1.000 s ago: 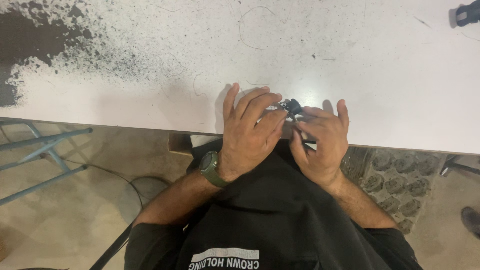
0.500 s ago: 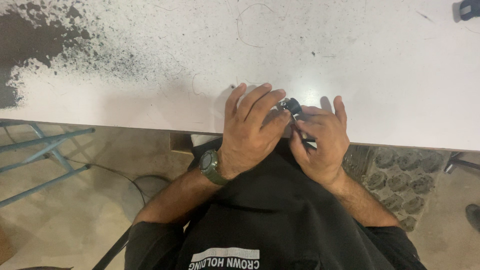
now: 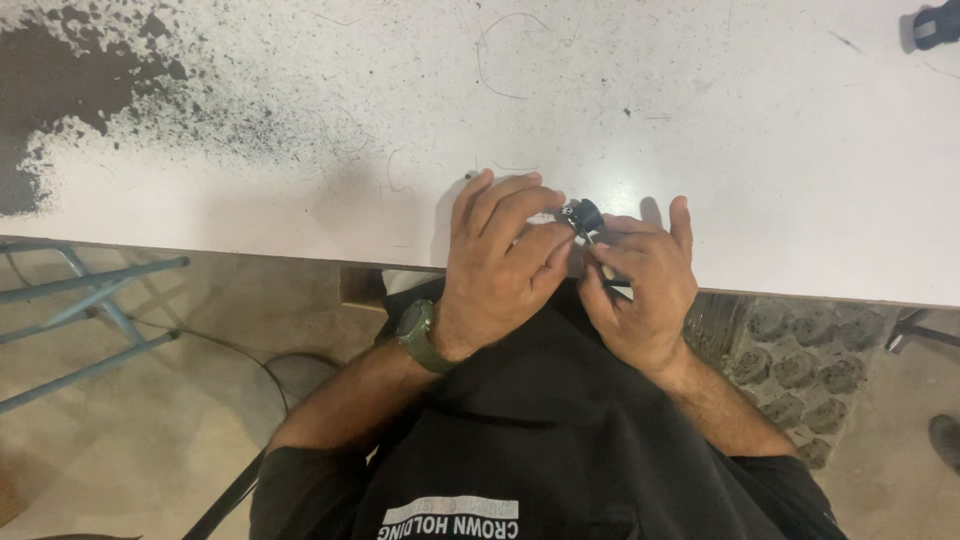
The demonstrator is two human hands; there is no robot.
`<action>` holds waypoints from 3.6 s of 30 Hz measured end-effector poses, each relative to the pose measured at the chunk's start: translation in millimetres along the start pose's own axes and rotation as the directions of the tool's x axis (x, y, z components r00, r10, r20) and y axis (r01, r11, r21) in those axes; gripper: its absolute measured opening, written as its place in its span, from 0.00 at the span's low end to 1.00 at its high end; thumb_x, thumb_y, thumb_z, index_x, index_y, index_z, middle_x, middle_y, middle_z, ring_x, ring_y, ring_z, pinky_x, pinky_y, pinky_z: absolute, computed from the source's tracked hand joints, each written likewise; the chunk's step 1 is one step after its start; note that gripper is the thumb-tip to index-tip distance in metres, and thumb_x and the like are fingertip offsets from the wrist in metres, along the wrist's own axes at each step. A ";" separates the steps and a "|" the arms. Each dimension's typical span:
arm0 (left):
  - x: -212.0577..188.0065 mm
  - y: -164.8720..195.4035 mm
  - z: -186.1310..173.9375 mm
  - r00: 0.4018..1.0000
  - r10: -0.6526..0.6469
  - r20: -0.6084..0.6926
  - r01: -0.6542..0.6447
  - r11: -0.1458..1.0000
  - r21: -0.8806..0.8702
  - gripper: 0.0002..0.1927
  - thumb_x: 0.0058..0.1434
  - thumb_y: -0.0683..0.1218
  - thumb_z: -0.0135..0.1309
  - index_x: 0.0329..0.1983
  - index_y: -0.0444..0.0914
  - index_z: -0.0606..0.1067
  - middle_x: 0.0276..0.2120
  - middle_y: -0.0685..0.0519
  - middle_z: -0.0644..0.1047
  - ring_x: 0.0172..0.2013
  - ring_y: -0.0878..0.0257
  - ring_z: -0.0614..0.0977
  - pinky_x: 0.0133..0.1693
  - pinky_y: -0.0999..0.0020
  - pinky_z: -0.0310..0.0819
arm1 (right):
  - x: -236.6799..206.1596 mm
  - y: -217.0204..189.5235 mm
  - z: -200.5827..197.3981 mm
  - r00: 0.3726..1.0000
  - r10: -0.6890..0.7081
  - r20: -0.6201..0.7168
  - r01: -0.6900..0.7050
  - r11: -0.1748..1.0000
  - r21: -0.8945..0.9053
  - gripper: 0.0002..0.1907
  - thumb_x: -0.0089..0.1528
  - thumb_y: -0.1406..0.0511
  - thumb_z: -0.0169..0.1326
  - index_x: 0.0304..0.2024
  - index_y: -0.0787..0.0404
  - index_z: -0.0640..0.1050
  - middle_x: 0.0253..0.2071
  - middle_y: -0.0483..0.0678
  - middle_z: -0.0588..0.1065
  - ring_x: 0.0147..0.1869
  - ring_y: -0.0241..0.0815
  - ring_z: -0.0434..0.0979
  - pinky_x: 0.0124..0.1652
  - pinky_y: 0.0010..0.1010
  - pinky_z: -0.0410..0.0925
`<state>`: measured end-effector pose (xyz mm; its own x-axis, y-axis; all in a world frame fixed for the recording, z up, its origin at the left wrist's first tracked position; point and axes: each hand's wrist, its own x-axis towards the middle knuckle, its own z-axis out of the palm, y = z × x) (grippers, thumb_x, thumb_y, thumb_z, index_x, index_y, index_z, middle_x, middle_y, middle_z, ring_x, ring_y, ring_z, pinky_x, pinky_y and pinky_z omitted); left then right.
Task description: The person sits at a white workbench assembling small black plastic and metal clutch components. They pick up parts one at a time, use a small hand tool to press and fit pieces together, set finished assemblies aside, and later work on larger clutch hub assemblies on the table.
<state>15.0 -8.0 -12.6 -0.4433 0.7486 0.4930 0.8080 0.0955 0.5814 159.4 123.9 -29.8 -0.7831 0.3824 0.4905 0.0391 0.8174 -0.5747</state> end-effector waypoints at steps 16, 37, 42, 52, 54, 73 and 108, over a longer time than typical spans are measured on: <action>0.8 0.1 3.3 0.996 0.093 0.017 -0.094 0.986 0.139 0.07 0.67 0.45 0.65 0.44 0.41 0.79 0.57 0.54 0.73 0.66 0.56 0.69 0.70 0.44 0.58 | -1.9 -0.2 -0.1 1.000 0.016 -0.009 -0.016 1.000 -0.002 0.17 0.57 0.77 0.64 0.43 0.60 0.73 0.39 0.49 0.77 0.57 0.50 0.81 0.78 0.56 0.50; 4.8 -1.7 -2.7 0.987 -0.103 0.125 0.108 0.993 -0.040 0.05 0.63 0.42 0.58 0.42 0.39 0.78 0.51 0.55 0.77 0.64 0.55 0.72 0.72 0.39 0.49 | -10.3 7.8 2.3 0.986 -0.159 0.051 0.158 0.987 0.026 0.22 0.58 0.79 0.63 0.48 0.59 0.69 0.39 0.48 0.73 0.63 0.53 0.80 0.76 0.56 0.51; 3.8 -6.7 -1.1 0.985 -0.094 0.144 0.106 0.992 -0.073 0.05 0.63 0.42 0.57 0.42 0.39 0.78 0.50 0.55 0.78 0.64 0.56 0.73 0.73 0.39 0.47 | -12.2 6.6 4.0 0.996 -0.089 0.024 0.089 0.996 0.012 0.20 0.59 0.81 0.63 0.47 0.60 0.70 0.39 0.49 0.74 0.62 0.50 0.80 0.76 0.54 0.53; 4.7 -11.4 -1.4 0.982 -0.087 0.169 0.106 0.988 -0.111 0.03 0.63 0.41 0.57 0.39 0.39 0.78 0.49 0.54 0.79 0.64 0.56 0.73 0.72 0.38 0.46 | -0.4 1.7 -2.6 0.997 -0.068 0.044 0.067 0.998 0.018 0.18 0.59 0.80 0.63 0.45 0.60 0.74 0.39 0.48 0.76 0.60 0.48 0.81 0.75 0.53 0.57; 4.2 -11.7 -2.1 0.981 -0.093 0.173 0.114 0.987 -0.117 0.03 0.62 0.41 0.57 0.39 0.39 0.78 0.49 0.55 0.79 0.64 0.56 0.73 0.72 0.38 0.47 | 1.9 1.0 -3.1 0.995 -0.081 0.053 0.082 0.997 -0.011 0.17 0.59 0.81 0.63 0.44 0.60 0.74 0.39 0.48 0.77 0.60 0.48 0.82 0.75 0.53 0.58; 9.0 -2.4 -2.4 0.997 -0.039 0.072 0.032 0.996 0.088 0.16 0.65 0.43 0.64 0.55 0.40 0.75 0.43 0.54 0.73 0.50 0.57 0.75 0.68 0.47 0.64 | 26.9 10.5 -19.2 0.989 0.075 0.131 -0.049 0.980 -0.192 0.19 0.57 0.64 0.71 0.49 0.59 0.81 0.50 0.48 0.71 0.69 0.54 0.69 0.76 0.63 0.45; 26.3 -5.6 -9.1 0.988 -0.007 0.155 0.030 0.989 -0.148 0.10 0.60 0.41 0.64 0.41 0.41 0.75 0.57 0.52 0.73 0.62 0.53 0.75 0.60 0.53 0.67 | 14.3 18.5 -18.6 0.992 0.010 0.123 0.007 0.991 -0.137 0.17 0.55 0.62 0.71 0.43 0.59 0.81 0.47 0.49 0.71 0.65 0.53 0.71 0.76 0.62 0.46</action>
<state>-4.7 5.2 3.1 -0.3830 0.8407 0.3828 0.7282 0.0199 0.6851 160.5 152.6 -21.2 -0.8531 0.3347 0.4003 0.1183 0.8713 -0.4763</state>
